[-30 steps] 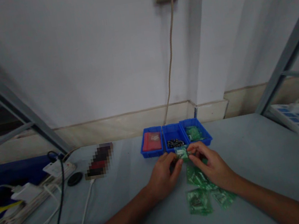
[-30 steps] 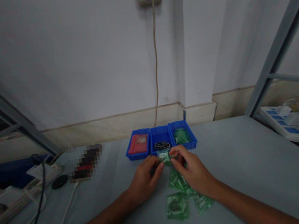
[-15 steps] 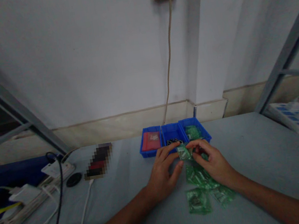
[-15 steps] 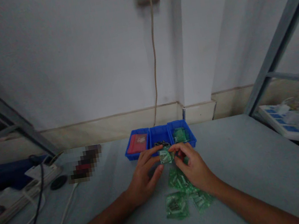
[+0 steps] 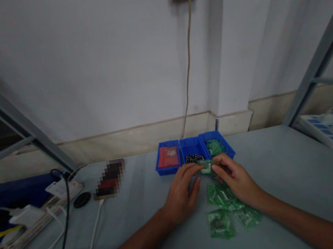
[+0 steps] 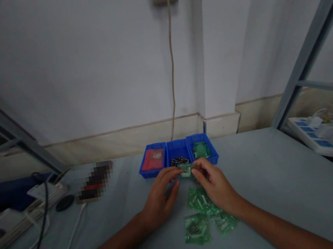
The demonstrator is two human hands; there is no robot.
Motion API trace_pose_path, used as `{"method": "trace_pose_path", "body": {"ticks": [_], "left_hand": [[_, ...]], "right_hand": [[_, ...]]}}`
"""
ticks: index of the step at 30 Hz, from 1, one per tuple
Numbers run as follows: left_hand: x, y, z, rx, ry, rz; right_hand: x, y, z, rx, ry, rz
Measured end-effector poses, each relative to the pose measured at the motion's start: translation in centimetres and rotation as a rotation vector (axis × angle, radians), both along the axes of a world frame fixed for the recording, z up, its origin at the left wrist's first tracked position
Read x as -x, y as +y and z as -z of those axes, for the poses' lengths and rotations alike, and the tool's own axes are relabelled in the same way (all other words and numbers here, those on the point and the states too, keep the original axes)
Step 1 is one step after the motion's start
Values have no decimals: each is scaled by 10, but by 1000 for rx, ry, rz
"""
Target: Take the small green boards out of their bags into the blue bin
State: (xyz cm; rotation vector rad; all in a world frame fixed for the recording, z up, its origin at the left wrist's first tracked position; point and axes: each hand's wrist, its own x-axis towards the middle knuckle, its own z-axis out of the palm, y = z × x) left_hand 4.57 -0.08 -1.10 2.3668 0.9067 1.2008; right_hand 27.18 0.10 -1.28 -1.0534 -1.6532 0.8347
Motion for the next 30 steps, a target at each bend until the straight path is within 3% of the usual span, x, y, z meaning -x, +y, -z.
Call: {"method": "trace_pose_path", "body": {"ticks": [9,14,19,23,30], "left_hand": [[-2,3,3,14,14,0],[0,6,1,42,35,-33],[-1,6,-1,166,-3,-134],[-2,6,-2,262,-3,-122],[0,4,-4,88,-82,-63]], "right_hand": [[4,-1,-4,53,112,-66],[2,-4,-6,62,52,-80],[0,-3,-3,17,13,-73],[2,-3,-1,15,19,-85],[3,-5,-2,44,96,-94]]}}
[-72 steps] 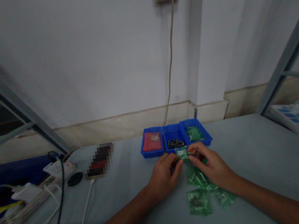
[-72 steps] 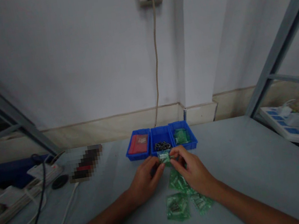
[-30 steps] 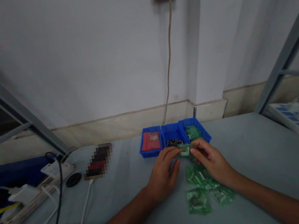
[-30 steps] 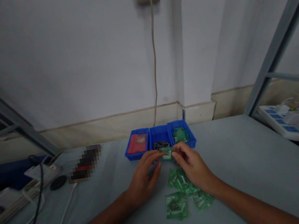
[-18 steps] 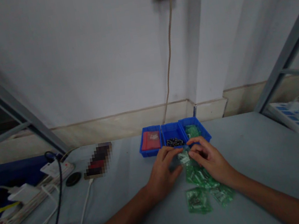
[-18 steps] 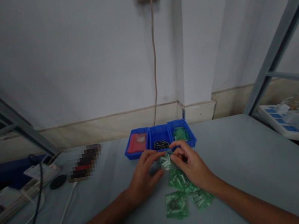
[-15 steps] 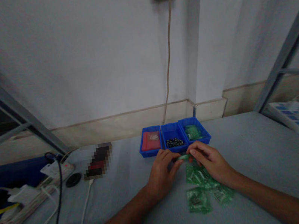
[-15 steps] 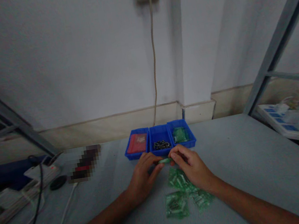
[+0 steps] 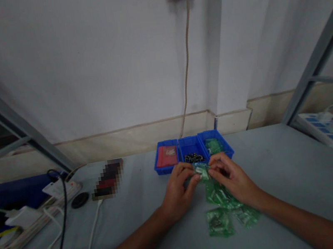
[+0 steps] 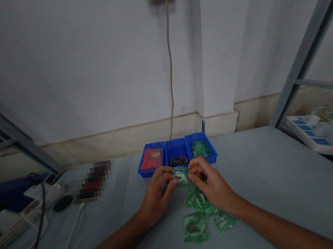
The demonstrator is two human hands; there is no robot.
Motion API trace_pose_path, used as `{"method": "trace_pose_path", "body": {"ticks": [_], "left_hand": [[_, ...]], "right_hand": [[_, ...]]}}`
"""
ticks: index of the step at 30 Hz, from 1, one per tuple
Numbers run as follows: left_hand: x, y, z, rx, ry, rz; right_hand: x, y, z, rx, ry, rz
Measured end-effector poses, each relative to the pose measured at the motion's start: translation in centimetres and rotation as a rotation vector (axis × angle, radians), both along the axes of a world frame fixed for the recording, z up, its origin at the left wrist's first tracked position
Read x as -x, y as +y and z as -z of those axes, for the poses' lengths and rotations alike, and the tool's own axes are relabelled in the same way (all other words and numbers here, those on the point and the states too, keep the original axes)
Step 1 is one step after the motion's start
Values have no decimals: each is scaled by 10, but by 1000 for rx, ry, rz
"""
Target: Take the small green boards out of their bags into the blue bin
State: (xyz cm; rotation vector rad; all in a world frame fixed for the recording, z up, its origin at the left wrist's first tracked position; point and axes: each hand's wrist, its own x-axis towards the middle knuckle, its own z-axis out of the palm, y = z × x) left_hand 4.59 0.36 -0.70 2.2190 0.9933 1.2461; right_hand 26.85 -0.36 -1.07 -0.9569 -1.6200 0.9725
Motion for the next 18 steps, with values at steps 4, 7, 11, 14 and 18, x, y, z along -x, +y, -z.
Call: {"method": "trace_pose_path", "body": {"ticks": [4,7,11,14,18], "left_hand": [[1,-4,-4,-75,-41,28],[2,-6,-9,-114,-24,132],[2,-7,-11,-124,-3,184],[1,-6,-9,-87,5,133],[0,-5,-4,-80,13,86]], "right_hand": [[-4,5,-1,23,-15,46],[-6,8,2,79,29,60],[-6,8,4,52,29,57],[-5,7,3,1,-17,53],[-4,6,1,-18,-40,62]]}}
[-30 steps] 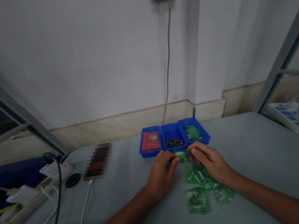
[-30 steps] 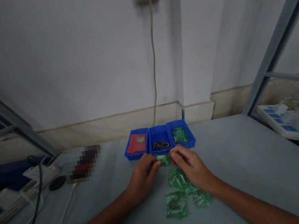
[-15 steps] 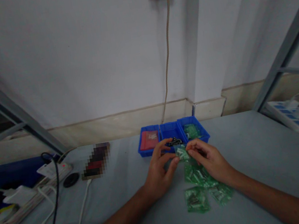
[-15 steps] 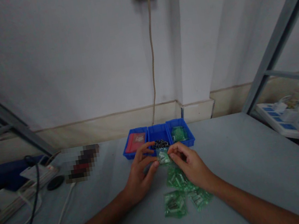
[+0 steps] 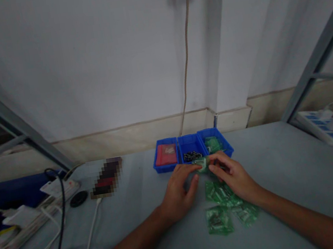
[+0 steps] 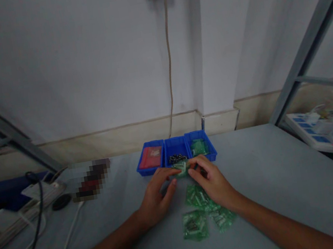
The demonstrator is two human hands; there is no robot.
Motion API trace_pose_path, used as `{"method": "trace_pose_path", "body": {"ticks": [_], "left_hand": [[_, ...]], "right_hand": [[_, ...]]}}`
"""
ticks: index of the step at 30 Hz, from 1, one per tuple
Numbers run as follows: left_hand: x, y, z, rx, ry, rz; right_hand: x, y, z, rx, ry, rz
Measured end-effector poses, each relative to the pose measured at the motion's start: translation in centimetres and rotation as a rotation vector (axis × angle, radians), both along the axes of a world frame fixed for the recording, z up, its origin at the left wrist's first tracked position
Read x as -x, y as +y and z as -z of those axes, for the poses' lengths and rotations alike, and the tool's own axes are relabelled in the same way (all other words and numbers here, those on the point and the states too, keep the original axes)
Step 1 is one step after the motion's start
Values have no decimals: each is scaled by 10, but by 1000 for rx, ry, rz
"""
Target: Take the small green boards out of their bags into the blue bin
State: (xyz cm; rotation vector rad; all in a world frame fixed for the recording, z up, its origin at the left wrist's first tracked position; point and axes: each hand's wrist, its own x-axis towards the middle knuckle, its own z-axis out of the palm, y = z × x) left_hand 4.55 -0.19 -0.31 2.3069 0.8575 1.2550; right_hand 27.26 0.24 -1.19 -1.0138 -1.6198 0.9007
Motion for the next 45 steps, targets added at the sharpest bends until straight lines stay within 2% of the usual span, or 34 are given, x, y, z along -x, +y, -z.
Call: {"method": "trace_pose_path", "body": {"ticks": [7,14,17,21,25,32,36,38,41,45], "left_hand": [[0,6,14,30,37,-85],[-1,7,12,192,58,-172],[-3,6,10,203,62,-183],[-3,4,6,221,64,-163],[-2,4,5,210,41,-95],[-3,3,15,194,-70,-75],[-2,4,18,200,-64,-83],[-3,4,18,212,-47,-89],[-2,3,14,193,-10,-83],[-1,0,8,122,16,-12]], "right_hand": [[4,-1,-1,67,124,-37],[2,-3,-1,105,-18,-120],[2,-4,-1,38,-69,-90],[3,-7,-2,7,-51,-33],[2,-9,-5,-11,-100,-84],[1,-7,-7,-141,-146,-33],[-1,-9,-8,-223,-232,-110],[-1,-11,-7,-254,-275,-132],[-1,-12,-7,-300,-292,-89],[-1,-12,-10,-294,-239,-73]]}}
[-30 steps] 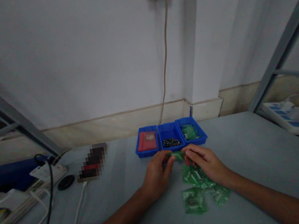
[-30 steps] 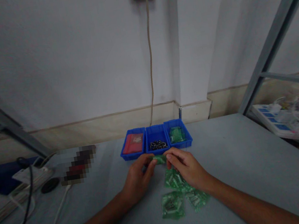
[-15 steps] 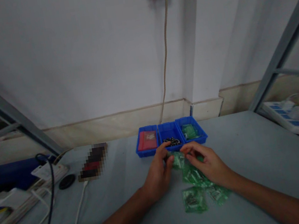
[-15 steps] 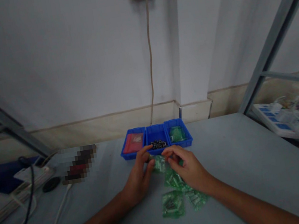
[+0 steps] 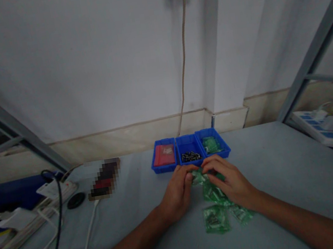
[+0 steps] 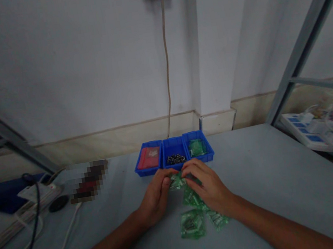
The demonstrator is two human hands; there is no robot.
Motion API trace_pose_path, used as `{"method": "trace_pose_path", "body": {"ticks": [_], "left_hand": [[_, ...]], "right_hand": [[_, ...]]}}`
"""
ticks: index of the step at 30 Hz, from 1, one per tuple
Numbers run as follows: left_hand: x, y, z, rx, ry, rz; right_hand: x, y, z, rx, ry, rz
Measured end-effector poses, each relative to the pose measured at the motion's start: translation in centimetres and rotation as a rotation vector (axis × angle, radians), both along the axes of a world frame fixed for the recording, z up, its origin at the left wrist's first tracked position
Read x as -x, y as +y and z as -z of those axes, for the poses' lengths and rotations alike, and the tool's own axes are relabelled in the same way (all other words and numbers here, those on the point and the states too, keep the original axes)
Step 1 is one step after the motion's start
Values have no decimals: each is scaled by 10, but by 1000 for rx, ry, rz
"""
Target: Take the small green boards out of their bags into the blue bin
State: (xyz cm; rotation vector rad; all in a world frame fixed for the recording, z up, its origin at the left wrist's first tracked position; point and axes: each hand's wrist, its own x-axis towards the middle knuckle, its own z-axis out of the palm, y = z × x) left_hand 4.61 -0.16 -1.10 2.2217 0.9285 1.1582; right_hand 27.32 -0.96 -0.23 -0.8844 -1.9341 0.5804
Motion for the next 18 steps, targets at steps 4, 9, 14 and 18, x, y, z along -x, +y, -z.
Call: {"method": "trace_pose_path", "body": {"ticks": [4,9,14,18], "left_hand": [[0,-1,-4,-20,32,12],[-2,0,-4,-39,105,-42],[-1,1,1,-45,99,-76],[-1,2,6,-13,10,-102]], "right_hand": [[1,1,-1,99,13,88],[3,3,4,175,83,105],[6,5,8,212,175,75],[6,6,9,210,225,95]]}}
